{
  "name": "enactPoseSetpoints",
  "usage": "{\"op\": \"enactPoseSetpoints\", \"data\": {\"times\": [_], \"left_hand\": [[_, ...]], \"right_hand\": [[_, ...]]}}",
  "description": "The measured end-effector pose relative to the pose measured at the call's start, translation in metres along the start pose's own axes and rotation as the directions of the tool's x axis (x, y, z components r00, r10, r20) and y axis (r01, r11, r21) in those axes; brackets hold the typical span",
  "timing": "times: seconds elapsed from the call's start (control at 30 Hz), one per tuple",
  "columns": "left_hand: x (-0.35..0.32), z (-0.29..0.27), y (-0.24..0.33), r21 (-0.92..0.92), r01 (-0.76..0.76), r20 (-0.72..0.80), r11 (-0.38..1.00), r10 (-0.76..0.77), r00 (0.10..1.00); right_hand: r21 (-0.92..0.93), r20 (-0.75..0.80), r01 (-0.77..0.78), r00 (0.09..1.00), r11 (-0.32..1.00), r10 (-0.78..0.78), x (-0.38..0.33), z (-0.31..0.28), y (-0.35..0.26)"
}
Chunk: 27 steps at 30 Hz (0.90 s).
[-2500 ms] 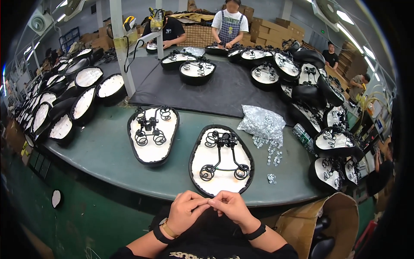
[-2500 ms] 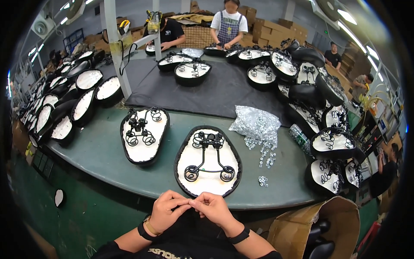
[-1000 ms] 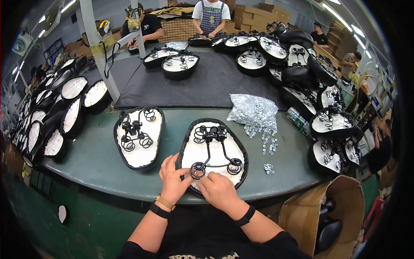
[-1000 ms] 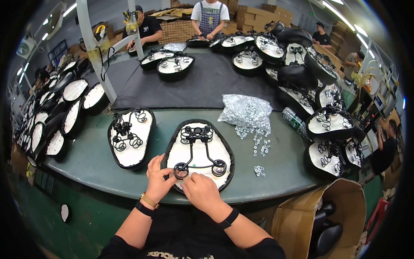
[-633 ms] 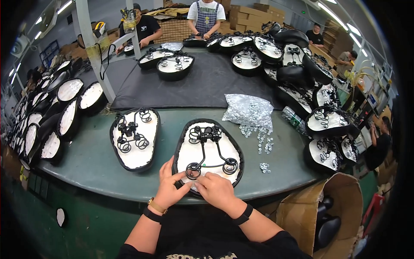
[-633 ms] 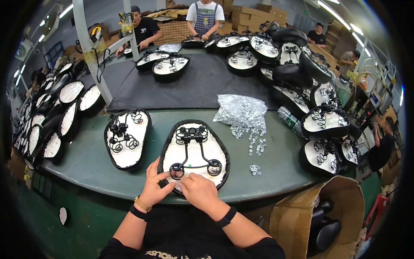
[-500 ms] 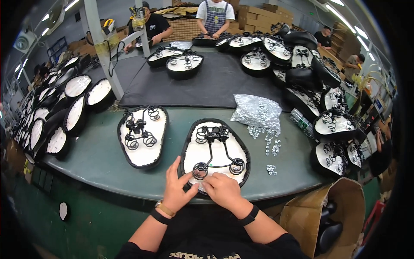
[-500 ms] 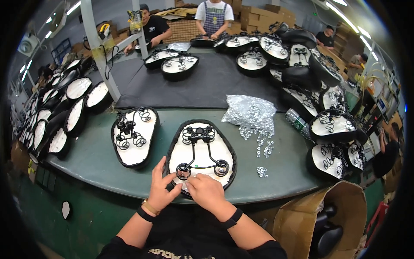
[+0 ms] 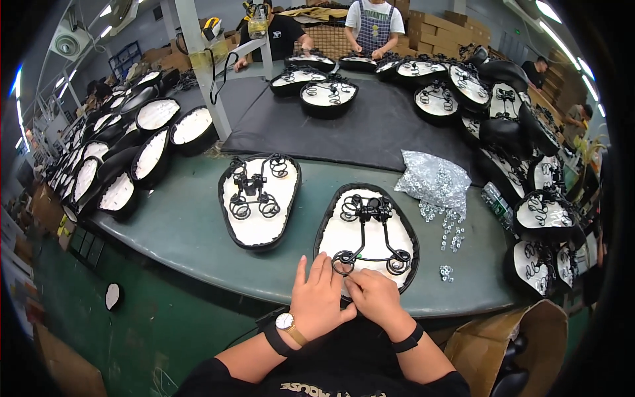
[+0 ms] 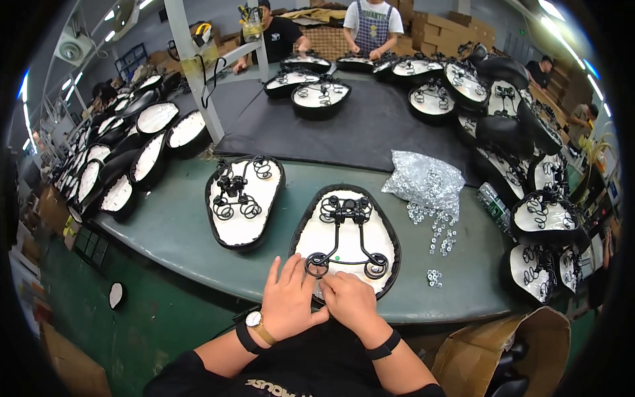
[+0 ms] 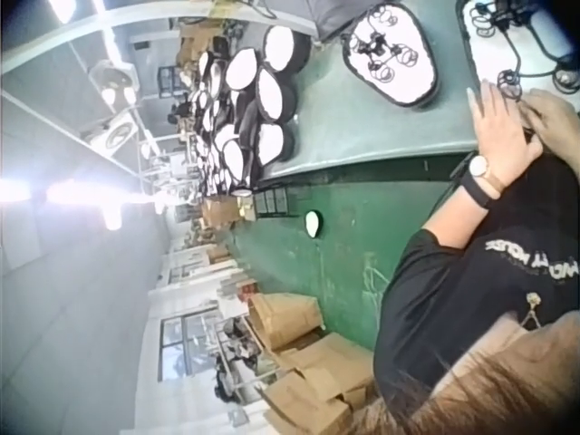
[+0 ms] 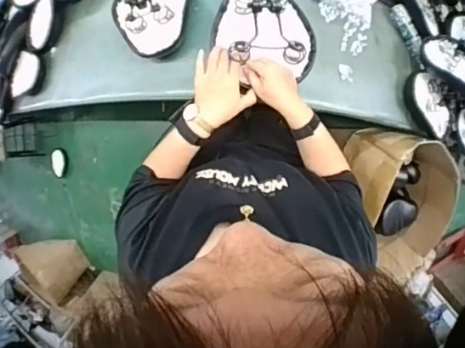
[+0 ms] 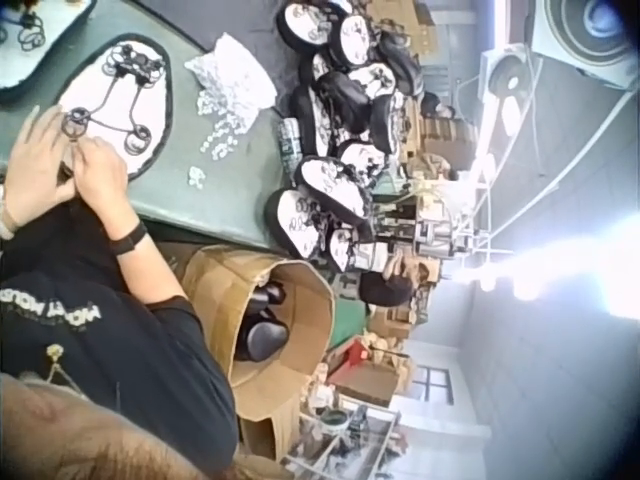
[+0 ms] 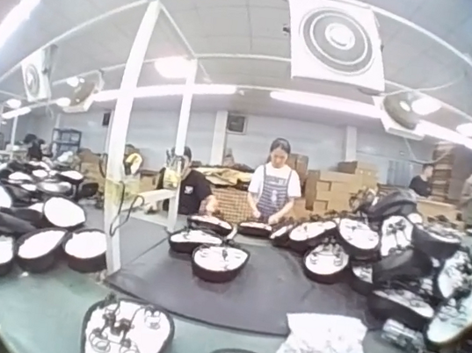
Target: The person picks up a bicycle seat, places it on the table, and manually fits small metal washers onto the metal frame. After repeating this process with a second seat, they place the finished seats into a large cardboard box.
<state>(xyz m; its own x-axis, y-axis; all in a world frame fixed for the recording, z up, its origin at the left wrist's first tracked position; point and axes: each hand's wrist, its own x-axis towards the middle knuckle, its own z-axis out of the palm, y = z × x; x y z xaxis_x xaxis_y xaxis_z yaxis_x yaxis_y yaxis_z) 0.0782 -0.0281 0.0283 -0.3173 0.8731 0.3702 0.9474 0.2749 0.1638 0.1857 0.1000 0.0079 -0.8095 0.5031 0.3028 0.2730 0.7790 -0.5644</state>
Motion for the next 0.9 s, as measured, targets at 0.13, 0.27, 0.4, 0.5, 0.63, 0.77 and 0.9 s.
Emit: {"op": "enactPoseSetpoints", "data": {"times": [0.13,0.27,0.4,0.5,0.63,0.77,0.9], "left_hand": [[-0.001,-0.001,-0.005,-0.026,-0.006,-0.013,1.0,0.005,1.0],[-0.003,0.0,-0.004,-0.012,-0.022,0.013,1.0,0.022,1.0],[-0.002,0.011,-0.009,-0.056,0.003,-0.025,0.998,-0.005,1.0],[-0.001,0.015,-0.015,-0.134,-0.018,-0.006,0.991,0.017,1.0],[-0.004,0.016,-0.01,-0.131,-0.033,0.018,0.991,0.036,0.999],[-0.011,0.031,-0.018,-0.215,-0.009,-0.019,0.977,0.005,1.0],[-0.013,0.035,-0.022,-0.243,-0.032,-0.01,0.969,0.031,0.999]], "right_hand": [[-0.034,-0.017,0.054,0.998,0.998,-0.054,0.001,0.001,-0.003],[-0.062,0.012,0.117,0.993,0.991,-0.117,0.002,0.003,0.005],[-0.028,-0.064,0.162,0.985,0.986,-0.163,0.003,0.002,-0.002],[-0.061,-0.143,0.144,0.978,0.988,-0.151,-0.003,0.006,-0.003],[-0.152,-0.158,0.119,0.977,0.981,-0.143,-0.003,0.009,-0.001],[-0.094,-0.061,0.167,0.983,0.981,-0.173,0.001,0.004,-0.001],[-0.051,-0.184,0.168,0.967,0.985,-0.174,-0.006,0.004,0.0]]}}
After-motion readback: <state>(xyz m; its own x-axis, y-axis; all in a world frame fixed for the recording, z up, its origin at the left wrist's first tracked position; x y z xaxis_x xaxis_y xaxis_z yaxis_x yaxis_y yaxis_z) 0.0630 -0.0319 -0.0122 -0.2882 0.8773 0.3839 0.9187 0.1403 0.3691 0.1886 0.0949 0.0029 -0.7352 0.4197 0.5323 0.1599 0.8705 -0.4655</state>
